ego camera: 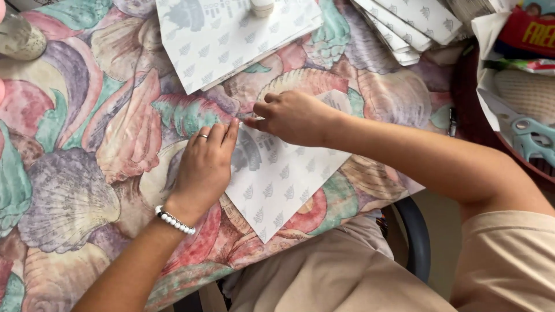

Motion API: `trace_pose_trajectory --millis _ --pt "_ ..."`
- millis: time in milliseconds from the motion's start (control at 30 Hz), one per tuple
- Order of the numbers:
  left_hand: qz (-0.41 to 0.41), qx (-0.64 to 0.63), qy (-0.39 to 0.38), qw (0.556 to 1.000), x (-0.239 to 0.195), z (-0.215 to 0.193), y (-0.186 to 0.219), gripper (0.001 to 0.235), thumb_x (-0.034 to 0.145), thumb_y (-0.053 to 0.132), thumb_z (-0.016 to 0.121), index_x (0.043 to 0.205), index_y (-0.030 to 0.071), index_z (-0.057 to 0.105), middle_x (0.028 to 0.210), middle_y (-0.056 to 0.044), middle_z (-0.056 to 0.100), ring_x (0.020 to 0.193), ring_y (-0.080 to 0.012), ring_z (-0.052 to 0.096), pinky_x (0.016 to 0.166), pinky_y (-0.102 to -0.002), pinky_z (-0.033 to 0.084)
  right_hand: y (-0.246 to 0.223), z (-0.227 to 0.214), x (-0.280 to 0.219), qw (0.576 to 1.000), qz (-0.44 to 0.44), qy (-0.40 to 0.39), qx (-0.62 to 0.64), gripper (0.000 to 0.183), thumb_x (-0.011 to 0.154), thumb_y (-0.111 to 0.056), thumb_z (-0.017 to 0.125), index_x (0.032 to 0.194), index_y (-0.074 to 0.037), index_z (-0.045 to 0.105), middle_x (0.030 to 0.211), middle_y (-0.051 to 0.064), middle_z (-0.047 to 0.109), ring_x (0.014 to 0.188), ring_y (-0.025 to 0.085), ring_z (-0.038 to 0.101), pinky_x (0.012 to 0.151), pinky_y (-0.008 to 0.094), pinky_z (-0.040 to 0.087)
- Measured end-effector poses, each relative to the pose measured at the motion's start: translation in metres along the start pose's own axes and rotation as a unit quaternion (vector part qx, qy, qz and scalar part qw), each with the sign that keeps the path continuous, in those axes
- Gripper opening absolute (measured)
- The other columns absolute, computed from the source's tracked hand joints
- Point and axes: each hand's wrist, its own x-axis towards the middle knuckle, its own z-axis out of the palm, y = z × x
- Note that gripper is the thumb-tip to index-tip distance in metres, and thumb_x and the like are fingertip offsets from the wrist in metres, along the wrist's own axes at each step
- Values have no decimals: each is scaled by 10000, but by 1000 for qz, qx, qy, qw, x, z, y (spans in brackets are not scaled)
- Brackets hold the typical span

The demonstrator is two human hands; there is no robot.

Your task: Folding and creasing printed packaging paper sheets on a table.

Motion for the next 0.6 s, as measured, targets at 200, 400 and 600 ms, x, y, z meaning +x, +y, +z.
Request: trace_pose_trajectory --millis 200,400,600 --pt "16 22 -17 999 4 -3 2 467 929 17 465 1372 -10 609 1068 -118 593 976 -284 603 838 -397 510 5 10 -6 1000 1 18 6 218 924 -92 636 1105 -153 741 901 8 614 783 180 649 695 285 581" --pt "65 56 -41 995 11 -4 -27 363 960 32 485 1266 64 678 1044 -80 620 1012 -245 626 799 -352 511 5 12 -2 999 8 27 31 165 922 -95 642 1049 -143 736 885 16 607 776 202 662 654 311 591" --pt "163 108 -41 980 10 0 -48 296 952 55 540 1207 69 690 953 -40 621 904 -207 638 813 -336 512 3 1 -2 998 25 35 55 210 924 -70 642 1100 -127 742 868 36 638 769 206 693 644 330 609"
